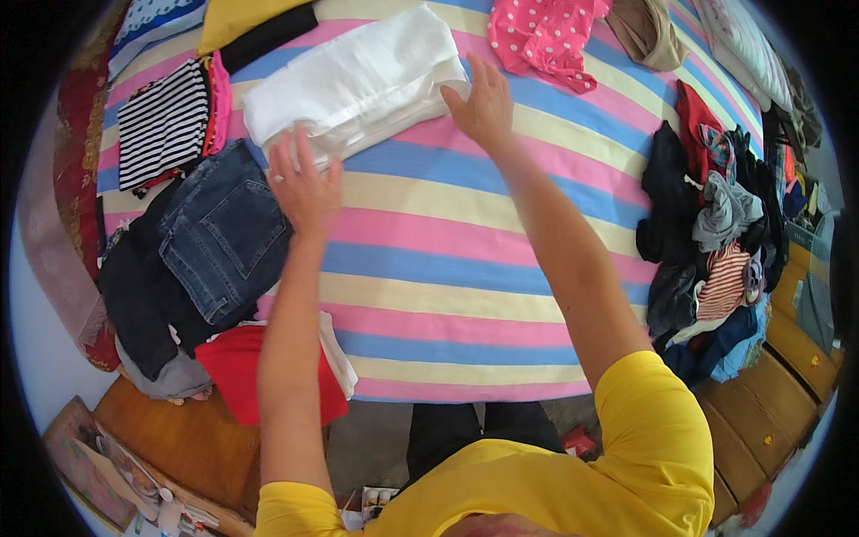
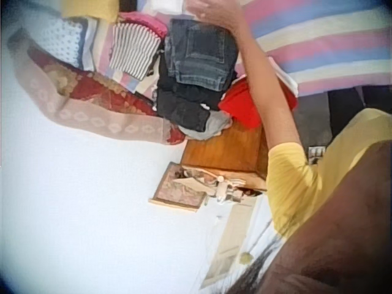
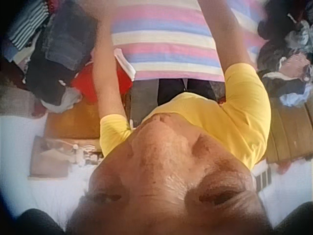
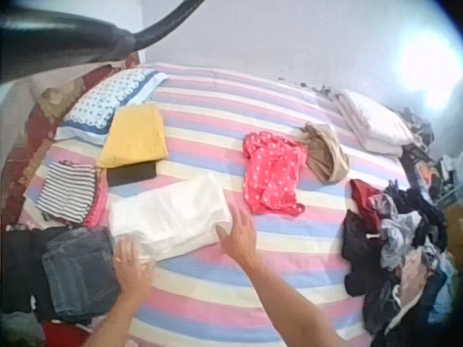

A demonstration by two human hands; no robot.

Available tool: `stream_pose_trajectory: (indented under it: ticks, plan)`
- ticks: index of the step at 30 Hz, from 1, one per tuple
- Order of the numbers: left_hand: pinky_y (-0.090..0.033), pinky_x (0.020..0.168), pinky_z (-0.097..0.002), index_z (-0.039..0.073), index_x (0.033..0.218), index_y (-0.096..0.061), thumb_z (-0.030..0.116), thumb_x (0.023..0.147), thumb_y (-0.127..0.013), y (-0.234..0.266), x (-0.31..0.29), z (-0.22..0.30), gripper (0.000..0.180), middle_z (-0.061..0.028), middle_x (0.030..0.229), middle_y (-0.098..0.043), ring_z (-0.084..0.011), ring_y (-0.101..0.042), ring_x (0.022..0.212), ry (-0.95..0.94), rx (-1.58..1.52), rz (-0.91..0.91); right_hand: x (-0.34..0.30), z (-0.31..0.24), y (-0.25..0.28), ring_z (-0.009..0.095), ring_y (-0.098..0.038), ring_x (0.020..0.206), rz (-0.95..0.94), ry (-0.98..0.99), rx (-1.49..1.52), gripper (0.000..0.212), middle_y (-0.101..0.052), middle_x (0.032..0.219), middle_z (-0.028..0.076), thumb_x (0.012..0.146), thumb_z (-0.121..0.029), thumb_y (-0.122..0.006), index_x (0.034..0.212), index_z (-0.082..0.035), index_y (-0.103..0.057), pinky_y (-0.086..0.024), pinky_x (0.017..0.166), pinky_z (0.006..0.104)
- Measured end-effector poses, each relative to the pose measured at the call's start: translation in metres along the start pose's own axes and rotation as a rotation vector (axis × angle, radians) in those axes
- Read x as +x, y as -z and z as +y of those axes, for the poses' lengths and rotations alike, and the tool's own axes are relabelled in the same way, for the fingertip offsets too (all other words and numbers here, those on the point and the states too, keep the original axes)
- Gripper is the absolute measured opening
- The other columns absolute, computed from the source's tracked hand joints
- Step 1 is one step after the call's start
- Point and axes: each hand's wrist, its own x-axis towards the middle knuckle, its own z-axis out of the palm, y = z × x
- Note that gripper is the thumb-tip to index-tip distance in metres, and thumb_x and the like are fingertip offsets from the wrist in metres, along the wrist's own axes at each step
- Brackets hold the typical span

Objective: The person folds a white shirt and a pair of blue trousers on a bed, smoothing the fabric by hand and placing them onto a pile of clothes.

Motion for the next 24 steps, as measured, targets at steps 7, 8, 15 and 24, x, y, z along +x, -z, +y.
stream_pose_trajectory:
  ticks: [7,8,15,24]
  plan:
    - [-0.019,0.103,-0.0594,0.017,0.136,-0.039,0.042,0.081,-0.055,-0.026,-0.104,0.071,0.063,-0.0084,0.142,-0.034,-0.0348,-0.026,0.132,-0.044,0.001,-0.348,-0.151,0.049,0.076,0.039,-0.026,0.131,-0.227,-0.013,-0.378,0.063,-0.029,0.143,0.015,0.078,-0.045,-0.062,0.132,-0.021,-0.044,-0.022,0.097,0.0618]
    - [-0.019,0.103,-0.0588,0.019,0.136,-0.039,0.044,0.081,-0.055,-0.029,-0.11,0.069,0.063,-0.007,0.143,-0.033,-0.0343,-0.027,0.132,-0.039,0.003,-0.351,-0.165,0.059,0.088,0.039,-0.024,0.133,-0.293,-0.084,-0.412,0.063,-0.027,0.145,0.014,0.078,-0.047,-0.061,0.133,-0.021,-0.044,-0.02,0.098,0.0621]
    - [-0.019,0.101,-0.0586,0.022,0.134,-0.042,0.048,0.08,-0.055,-0.035,-0.11,0.06,0.062,-0.0066,0.142,-0.035,-0.0345,-0.029,0.131,-0.108,0.028,-0.255,-0.196,0.092,0.115,0.037,-0.022,0.134,-0.189,-0.351,-0.558,0.064,-0.028,0.145,0.012,0.077,-0.054,-0.058,0.132,-0.021,-0.046,-0.019,0.1,0.0651]
    - [-0.023,0.101,-0.0562,0.022,0.139,-0.036,0.044,0.084,-0.051,-0.044,-0.114,0.054,0.061,-0.0056,0.145,-0.031,-0.0334,-0.027,0.133,-0.175,0.169,-0.221,-0.199,0.094,0.115,0.036,-0.013,0.138,-0.16,-0.416,-0.433,0.067,-0.021,0.148,0.011,0.079,-0.058,-0.052,0.136,-0.024,-0.041,-0.013,0.103,0.0642]
